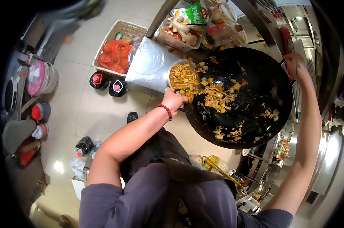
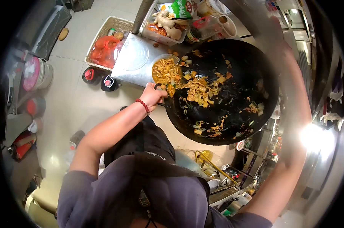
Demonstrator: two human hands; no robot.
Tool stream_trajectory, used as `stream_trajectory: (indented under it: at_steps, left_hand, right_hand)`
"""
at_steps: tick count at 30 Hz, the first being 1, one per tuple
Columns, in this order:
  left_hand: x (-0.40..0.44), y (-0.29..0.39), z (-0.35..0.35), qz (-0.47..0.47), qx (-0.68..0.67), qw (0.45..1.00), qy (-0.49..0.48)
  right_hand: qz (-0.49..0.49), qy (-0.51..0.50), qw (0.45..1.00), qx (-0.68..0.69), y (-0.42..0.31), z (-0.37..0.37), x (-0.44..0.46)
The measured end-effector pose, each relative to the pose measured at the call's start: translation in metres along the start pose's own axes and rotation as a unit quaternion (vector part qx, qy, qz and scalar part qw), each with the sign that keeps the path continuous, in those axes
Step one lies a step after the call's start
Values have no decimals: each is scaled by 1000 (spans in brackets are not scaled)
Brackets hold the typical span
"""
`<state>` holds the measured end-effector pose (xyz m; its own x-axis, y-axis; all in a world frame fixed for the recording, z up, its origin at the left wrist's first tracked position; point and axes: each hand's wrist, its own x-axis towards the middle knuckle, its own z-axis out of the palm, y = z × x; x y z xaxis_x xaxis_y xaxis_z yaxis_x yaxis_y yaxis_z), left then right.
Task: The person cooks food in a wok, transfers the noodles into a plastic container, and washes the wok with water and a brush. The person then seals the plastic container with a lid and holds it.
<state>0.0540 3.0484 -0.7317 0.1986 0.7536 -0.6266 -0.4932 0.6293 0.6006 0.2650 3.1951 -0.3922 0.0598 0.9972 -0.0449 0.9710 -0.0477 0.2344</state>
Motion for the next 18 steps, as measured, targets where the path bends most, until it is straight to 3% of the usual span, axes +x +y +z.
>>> stream_trajectory:
  at_steps: [1,2,4,6,8,9,10,12,13,17,18]
  left_hand:
    - [18,-29,4,57,63,995,52]
    - [18,-29,10,60,71,994,52]
    - [20,-29,22,36,246,966,68]
    - [28,-32,31,58,280,955,84]
    - [6,-5,45,10,244,969,45]
    - [-6,9,54,-64,223,971,58]
    - [-3,4,55,-64,227,970,59]
    - [6,-8,52,-73,178,981,-16]
    - [-16,-2,61,-39,74,996,-37]
    - [16,-26,48,1,132,989,-63]
    - [14,-17,50,2,219,976,-8]
  right_hand:
    - [-6,19,1000,-11,7,0,-3]
    - [-1,21,1000,-4,16,-1,-2]
    - [-36,34,998,-39,36,-4,5]
    - [-24,44,998,-23,36,-15,-11]
    - [-215,45,975,-33,33,-34,-35]
    - [-261,46,964,-33,41,-30,-35]
    - [-306,47,950,-33,49,-26,-35]
    - [-2,29,999,-34,79,-3,2]
    - [-84,44,989,-110,87,-1,4]
    - [-41,-43,989,-139,84,4,24]
    - [-180,-77,918,-345,113,17,55]
